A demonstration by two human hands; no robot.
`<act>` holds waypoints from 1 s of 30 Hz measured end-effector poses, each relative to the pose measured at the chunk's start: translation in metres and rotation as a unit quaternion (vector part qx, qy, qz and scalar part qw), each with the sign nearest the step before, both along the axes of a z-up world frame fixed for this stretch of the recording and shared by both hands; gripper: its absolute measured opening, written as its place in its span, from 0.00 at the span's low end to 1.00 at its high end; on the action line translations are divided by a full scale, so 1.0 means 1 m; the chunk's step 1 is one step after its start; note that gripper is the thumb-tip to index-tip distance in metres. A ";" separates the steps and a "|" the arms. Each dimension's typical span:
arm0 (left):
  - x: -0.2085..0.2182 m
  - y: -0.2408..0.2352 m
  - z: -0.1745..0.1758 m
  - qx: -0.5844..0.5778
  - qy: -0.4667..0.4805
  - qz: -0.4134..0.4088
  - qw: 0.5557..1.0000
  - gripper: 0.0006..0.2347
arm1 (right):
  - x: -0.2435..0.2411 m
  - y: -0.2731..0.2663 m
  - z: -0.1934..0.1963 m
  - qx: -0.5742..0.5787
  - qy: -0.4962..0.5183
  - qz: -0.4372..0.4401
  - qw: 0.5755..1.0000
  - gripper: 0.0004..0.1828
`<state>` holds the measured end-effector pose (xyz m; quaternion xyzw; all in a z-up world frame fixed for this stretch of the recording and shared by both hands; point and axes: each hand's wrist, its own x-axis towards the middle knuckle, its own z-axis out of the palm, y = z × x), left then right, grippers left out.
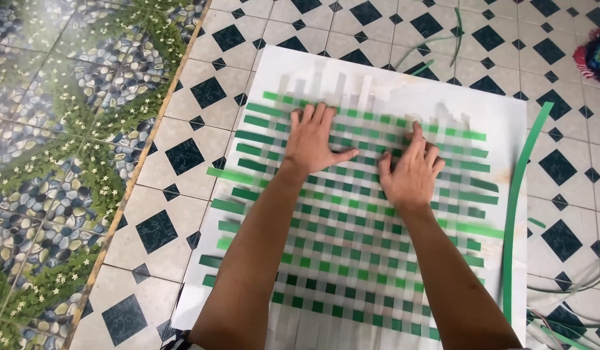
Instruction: The person weaves green and white plastic straps by hand on a white board, interlacing them to form a checkered pattern. They repeatedly press and adjust the woven section to tighten the structure.
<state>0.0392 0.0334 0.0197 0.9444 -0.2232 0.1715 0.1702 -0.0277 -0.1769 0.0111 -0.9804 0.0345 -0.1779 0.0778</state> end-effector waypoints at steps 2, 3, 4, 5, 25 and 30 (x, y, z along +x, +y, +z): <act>-0.002 0.000 -0.001 -0.006 0.000 -0.005 1.000 0.36 | 0.000 -0.003 -0.006 -0.005 0.004 0.001 1.000 0.44; -0.002 0.002 0.000 -0.009 -0.002 -0.009 1.000 0.36 | 0.002 -0.004 -0.008 -0.008 0.004 0.004 1.000 0.44; -0.001 0.002 0.002 -0.009 -0.004 -0.007 1.000 0.36 | 0.003 -0.002 -0.004 -0.008 0.003 0.006 1.000 0.44; -0.002 0.003 0.001 -0.012 0.011 -0.016 1.000 0.38 | 0.002 -0.001 -0.001 -0.015 0.012 0.021 1.000 0.43; -0.003 -0.001 -0.006 -0.027 0.008 0.032 0.999 0.48 | 0.016 -0.011 -0.011 -0.037 0.113 0.083 0.989 0.45; 0.001 -0.001 -0.012 -0.056 -0.048 0.048 0.996 0.41 | 0.015 -0.013 -0.019 -0.032 0.031 0.086 0.995 0.43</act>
